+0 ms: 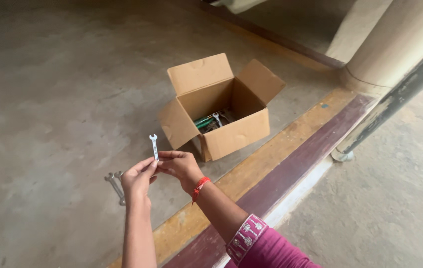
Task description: The person removes several wrenches from a cardboard box, places them on the floor, and then returns them to the box. They repeat this process with multiple wrenches before closing the box.
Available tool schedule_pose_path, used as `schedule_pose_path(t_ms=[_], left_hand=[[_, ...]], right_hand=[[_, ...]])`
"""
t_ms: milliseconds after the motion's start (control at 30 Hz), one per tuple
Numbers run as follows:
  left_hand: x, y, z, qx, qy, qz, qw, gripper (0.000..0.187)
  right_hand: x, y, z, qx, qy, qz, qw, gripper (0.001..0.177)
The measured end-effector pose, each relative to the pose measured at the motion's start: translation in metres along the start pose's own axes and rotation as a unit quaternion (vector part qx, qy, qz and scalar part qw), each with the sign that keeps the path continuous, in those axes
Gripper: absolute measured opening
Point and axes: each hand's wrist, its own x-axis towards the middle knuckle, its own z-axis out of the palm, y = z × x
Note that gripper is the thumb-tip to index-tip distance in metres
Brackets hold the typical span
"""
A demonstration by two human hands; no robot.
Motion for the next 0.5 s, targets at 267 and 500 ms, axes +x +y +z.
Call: schedule_pose_path(t_ms=[267,500], left_hand=[[0.046,-0.002,0.084,0.020,-0.013,0.025,0.999,0.022],[0.090,-0.004,0.177,0.028,-0.022,0.065,0.997,0.021]], right_hand=[[0.049,-0.037,-0.060,0.032,0.050,-0.006,0.998,0.036],[0.108,-0.089,-0.138,-0.014,0.058,-0.006,0.998,0.030]])
